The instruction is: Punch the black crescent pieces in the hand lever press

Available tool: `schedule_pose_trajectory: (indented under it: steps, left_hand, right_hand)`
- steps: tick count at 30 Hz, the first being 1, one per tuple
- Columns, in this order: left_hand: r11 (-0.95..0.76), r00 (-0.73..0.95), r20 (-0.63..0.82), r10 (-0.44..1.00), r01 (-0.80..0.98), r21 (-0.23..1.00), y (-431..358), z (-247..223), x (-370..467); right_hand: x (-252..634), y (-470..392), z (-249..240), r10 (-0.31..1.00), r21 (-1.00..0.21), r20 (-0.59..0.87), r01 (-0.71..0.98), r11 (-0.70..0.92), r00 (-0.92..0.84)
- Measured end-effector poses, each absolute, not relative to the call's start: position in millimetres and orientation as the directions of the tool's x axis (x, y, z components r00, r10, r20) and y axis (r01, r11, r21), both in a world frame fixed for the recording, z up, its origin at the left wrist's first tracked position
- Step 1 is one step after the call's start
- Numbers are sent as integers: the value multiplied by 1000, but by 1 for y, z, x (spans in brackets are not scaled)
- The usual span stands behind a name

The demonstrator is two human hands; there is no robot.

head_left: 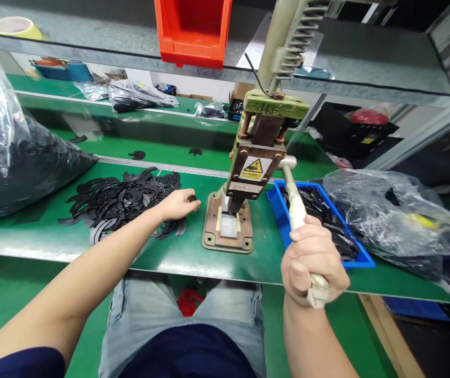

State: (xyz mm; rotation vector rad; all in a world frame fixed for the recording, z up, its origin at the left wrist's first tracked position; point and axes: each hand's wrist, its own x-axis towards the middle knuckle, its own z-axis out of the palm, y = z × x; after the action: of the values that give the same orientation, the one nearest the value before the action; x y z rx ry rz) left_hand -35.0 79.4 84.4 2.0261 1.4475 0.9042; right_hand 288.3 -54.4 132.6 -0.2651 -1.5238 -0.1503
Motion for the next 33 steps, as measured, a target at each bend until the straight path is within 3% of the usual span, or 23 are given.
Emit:
schedule_pose_trajectory:
  steps: [5,9,12,21,27,33]
  left_hand:
    - [-190,241,122,963,282,940,73,79,-7]
    - [-58,177,53,983,19,998,71,76,20]
    - [26,176,-12,984,-78,997,71,77,36]
    - [10,322,-53,945,134,991,81,82,48]
    - [11,469,-94,878,177,984,90,86,42]
    - [2,453,-123,883,260,966,90,97,48]
  right_hand:
    - [289,-56,132,93,-103,995,275,956,48]
    - [289,-57,132,98,-105,994,277,955,40]
    - [289,-57,132,105,-112,994,276,955,41]
    - [289,-58,131,106,-112,994,261,959,37]
    - [289,-57,131,86,-93,996,256,962,36]
    - [287,-58,130,111,-122,992,272,955,57]
